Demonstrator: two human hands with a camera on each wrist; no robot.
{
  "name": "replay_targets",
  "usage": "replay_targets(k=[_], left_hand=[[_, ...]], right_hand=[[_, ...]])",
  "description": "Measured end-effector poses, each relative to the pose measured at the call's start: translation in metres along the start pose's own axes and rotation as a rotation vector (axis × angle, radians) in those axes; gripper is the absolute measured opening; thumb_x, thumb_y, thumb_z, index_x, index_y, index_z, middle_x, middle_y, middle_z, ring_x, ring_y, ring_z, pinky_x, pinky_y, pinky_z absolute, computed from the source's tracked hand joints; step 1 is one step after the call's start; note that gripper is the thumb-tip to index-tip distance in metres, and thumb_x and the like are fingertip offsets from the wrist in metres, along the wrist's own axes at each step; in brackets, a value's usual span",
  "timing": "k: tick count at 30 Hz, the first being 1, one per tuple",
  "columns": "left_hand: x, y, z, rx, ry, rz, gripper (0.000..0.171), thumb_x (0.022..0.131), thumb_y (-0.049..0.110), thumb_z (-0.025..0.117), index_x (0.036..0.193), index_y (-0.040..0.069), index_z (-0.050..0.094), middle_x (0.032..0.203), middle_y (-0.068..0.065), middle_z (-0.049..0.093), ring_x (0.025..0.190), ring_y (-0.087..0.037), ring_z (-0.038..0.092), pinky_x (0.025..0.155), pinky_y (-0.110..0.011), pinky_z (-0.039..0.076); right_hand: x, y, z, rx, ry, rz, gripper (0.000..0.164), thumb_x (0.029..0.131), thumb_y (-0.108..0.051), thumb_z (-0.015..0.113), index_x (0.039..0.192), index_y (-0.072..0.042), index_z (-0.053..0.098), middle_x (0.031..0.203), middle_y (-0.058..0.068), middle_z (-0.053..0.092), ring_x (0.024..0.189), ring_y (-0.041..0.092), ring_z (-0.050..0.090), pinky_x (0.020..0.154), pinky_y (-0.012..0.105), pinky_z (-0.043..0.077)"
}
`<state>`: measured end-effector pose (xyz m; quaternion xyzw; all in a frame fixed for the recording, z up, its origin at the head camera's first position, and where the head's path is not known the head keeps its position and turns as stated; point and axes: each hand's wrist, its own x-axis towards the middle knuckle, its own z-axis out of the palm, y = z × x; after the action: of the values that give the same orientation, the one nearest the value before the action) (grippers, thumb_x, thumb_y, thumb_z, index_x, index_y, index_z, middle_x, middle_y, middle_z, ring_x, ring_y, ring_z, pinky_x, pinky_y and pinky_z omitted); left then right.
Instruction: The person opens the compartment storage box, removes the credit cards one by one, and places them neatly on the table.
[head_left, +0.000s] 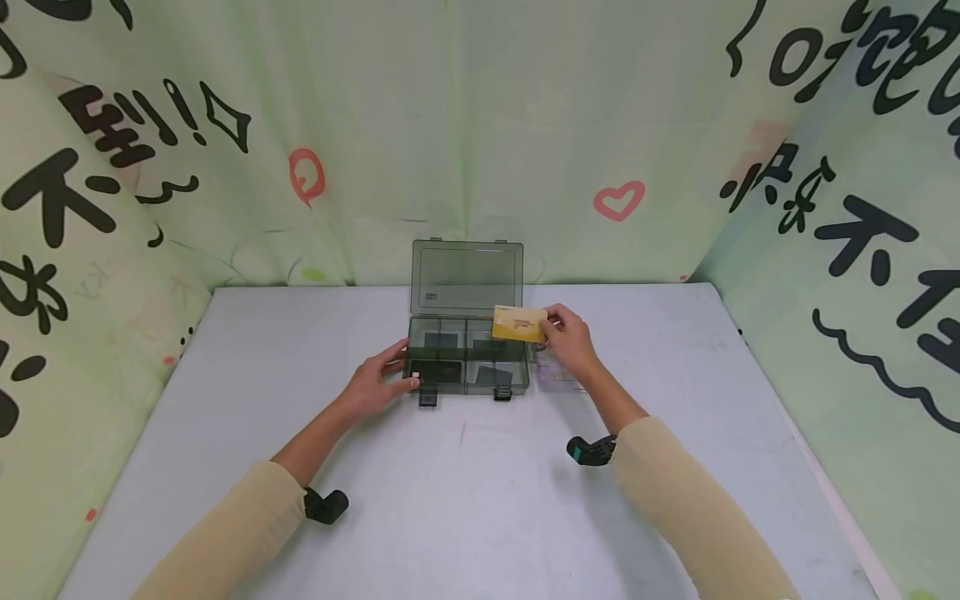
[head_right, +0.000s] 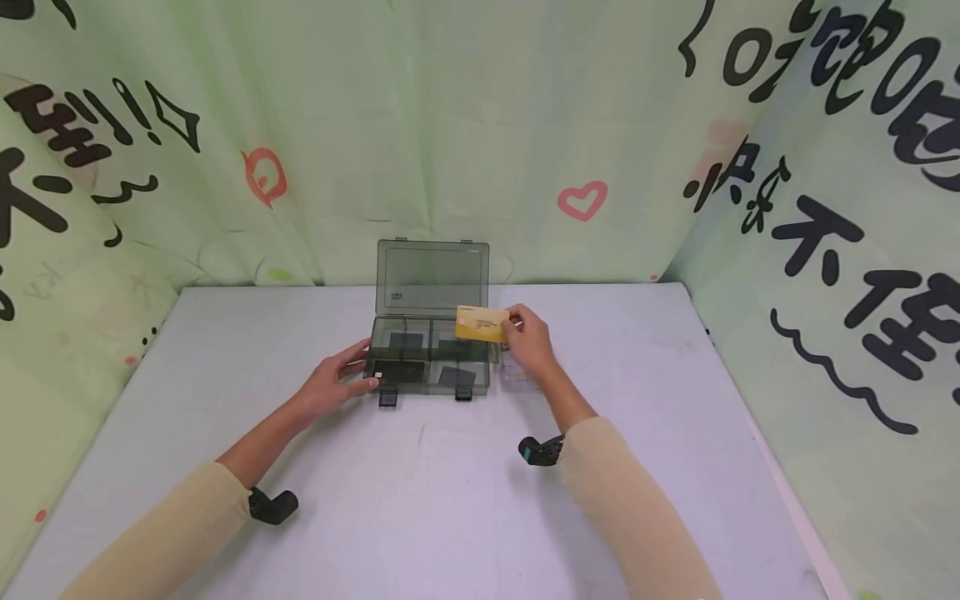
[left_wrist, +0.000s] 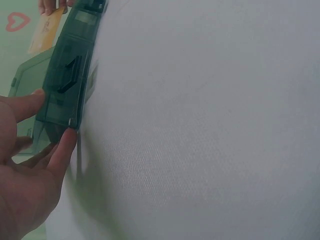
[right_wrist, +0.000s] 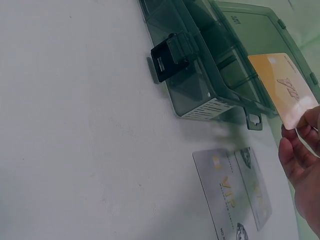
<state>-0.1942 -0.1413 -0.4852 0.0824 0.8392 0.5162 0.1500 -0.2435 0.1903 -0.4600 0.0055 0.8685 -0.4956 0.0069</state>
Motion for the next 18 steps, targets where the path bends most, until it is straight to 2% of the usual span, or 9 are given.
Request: replay_targets(k=[2, 8, 18], left_hand=[[0.000, 0.000, 0.000, -0.001, 0.001, 0.000, 0.077, 0.091, 0.016, 0.068, 0.155, 0.017, 0.025, 0.152, -0.016, 0.040, 0.140, -0.034, 0.040, 0.110, -0.050, 0.039], [-0.001, 0.001, 0.000, 0.004, 0.002, -0.004, 0.078, 0.091, 0.016, 0.068, 0.155, 0.017, 0.025, 0.152, -0.016, 0.040, 0.140, -0.034, 0.040, 0.111, -0.050, 0.038], [0.000, 0.000, 0.000, 0.017, 0.000, -0.007, 0.078, 0.091, 0.017, 0.068, 0.155, 0.017, 0.024, 0.151, -0.016, 0.040, 0.140, -0.033, 0.040, 0.110, -0.050, 0.040]], right_hand=[[0.000, 0.002, -0.003, -0.018, 0.002, 0.003, 0.023, 0.102, -0.014, 0.047, 0.118, 0.001, 0.055, 0.113, 0.018, 0.056, 0.092, 0.025, 0.059, 0.074, 0.030, 0.055], [0.000, 0.008, -0.011, 0.000, 0.009, 0.023, 0.024, 0.102, -0.014, 0.046, 0.118, 0.001, 0.054, 0.114, 0.018, 0.055, 0.094, 0.025, 0.057, 0.076, 0.029, 0.054], [0.000, 0.020, -0.026, -0.042, 0.038, 0.086, 0.024, 0.103, -0.016, 0.044, 0.120, -0.001, 0.053, 0.116, 0.016, 0.054, 0.095, 0.022, 0.054, 0.074, 0.024, 0.051]])
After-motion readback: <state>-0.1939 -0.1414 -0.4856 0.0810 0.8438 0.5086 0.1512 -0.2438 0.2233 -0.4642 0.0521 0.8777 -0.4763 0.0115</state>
